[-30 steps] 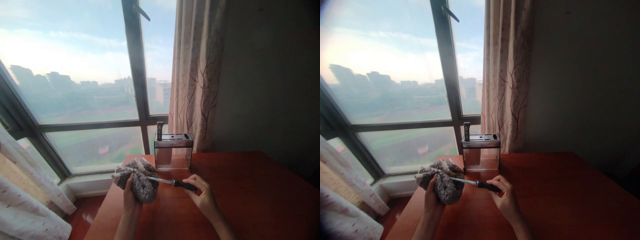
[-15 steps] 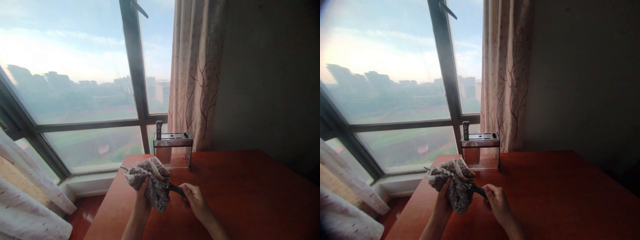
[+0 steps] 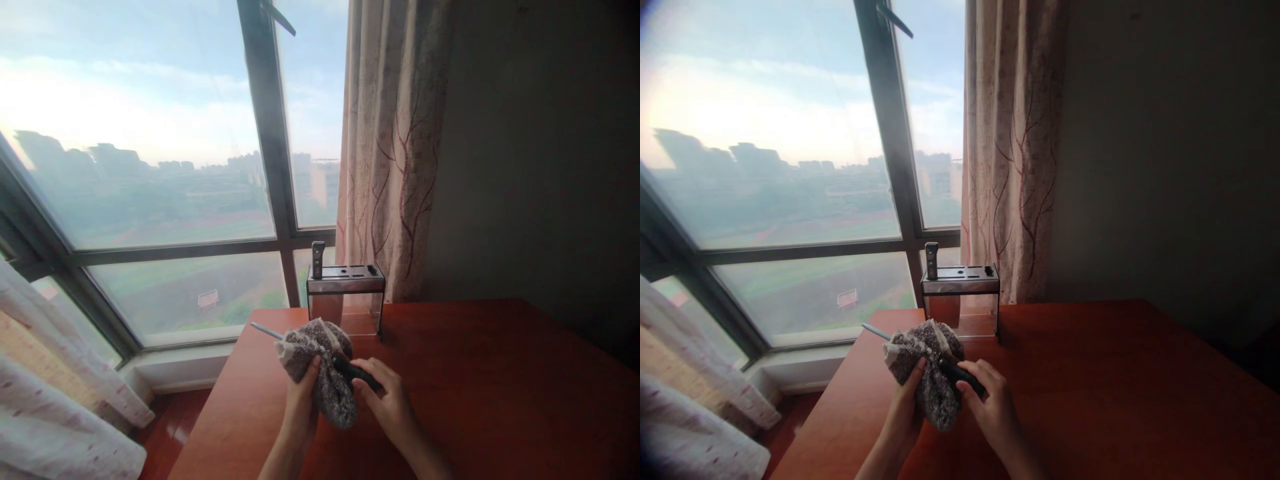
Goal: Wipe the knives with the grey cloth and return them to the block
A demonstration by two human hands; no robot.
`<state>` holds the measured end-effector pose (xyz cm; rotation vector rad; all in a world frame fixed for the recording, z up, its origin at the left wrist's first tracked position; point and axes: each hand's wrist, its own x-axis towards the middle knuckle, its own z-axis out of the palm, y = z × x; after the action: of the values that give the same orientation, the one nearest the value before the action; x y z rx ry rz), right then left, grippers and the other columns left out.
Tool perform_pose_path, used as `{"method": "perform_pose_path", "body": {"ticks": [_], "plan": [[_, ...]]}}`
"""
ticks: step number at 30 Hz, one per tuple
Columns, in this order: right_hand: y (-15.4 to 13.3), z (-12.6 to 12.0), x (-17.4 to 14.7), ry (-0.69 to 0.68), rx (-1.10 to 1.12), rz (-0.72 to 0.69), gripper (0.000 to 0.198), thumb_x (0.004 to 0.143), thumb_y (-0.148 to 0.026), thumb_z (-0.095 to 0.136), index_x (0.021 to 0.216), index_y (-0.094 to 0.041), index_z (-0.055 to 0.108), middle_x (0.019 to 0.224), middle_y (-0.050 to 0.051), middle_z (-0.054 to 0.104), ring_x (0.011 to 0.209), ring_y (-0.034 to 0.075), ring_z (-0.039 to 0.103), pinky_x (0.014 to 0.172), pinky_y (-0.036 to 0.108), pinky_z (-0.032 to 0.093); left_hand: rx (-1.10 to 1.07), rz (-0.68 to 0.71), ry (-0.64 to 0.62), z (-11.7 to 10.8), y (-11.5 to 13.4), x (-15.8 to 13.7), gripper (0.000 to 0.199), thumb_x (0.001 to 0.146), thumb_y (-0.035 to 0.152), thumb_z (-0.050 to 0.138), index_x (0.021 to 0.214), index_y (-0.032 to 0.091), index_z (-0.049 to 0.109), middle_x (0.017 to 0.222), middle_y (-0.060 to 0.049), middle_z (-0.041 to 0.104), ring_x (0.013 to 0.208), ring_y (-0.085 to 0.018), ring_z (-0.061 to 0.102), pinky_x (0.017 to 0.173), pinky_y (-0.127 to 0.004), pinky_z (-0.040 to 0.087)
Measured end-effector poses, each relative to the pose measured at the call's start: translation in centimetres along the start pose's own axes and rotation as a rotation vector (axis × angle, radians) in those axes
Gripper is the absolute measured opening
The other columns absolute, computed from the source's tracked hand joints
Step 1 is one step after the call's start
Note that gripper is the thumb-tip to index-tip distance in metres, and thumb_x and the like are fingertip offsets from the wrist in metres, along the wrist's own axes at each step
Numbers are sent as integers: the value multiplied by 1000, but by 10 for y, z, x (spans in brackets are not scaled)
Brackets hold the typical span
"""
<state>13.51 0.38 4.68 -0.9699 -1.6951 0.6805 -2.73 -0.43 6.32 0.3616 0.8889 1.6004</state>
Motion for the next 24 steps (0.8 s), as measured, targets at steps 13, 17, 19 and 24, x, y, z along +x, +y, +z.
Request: {"method": "perform_pose_path", "body": {"ticks": [13,17,19,24], "plan": [[-2,2,-3,40,51,70,28,89,-43,55,102,-25,71,89,7,69,79,21,65,72,29,51,-25,-160,-92,-3,-4,0,51,69,25,77,116,16,60,103,-11,73,102,-30,67,92,-41,52],[2,2,-2,66,265,321,45,89,-55,47,98,-18,70,60,3,65,52,18,60,48,26,46,-31,-178,-205,-6,-4,-4,45,67,29,79,107,15,64,97,-11,74,101,-33,67,90,-44,52],[3,1,-2,99,323,369,50,90,-58,44,98,-16,70,53,2,61,48,18,57,43,24,43,-34,-191,-257,-7,-4,-6,47,63,30,81,104,14,66,98,-13,74,102,-36,65,90,-46,51],[-6,1,-3,70,207,167,31,89,-47,52,99,-23,70,89,7,72,82,23,67,69,28,53,-63,-227,-297,-12,-5,-7,45,61,27,81,103,18,67,100,-12,74,105,-36,64,95,-47,48]]}}
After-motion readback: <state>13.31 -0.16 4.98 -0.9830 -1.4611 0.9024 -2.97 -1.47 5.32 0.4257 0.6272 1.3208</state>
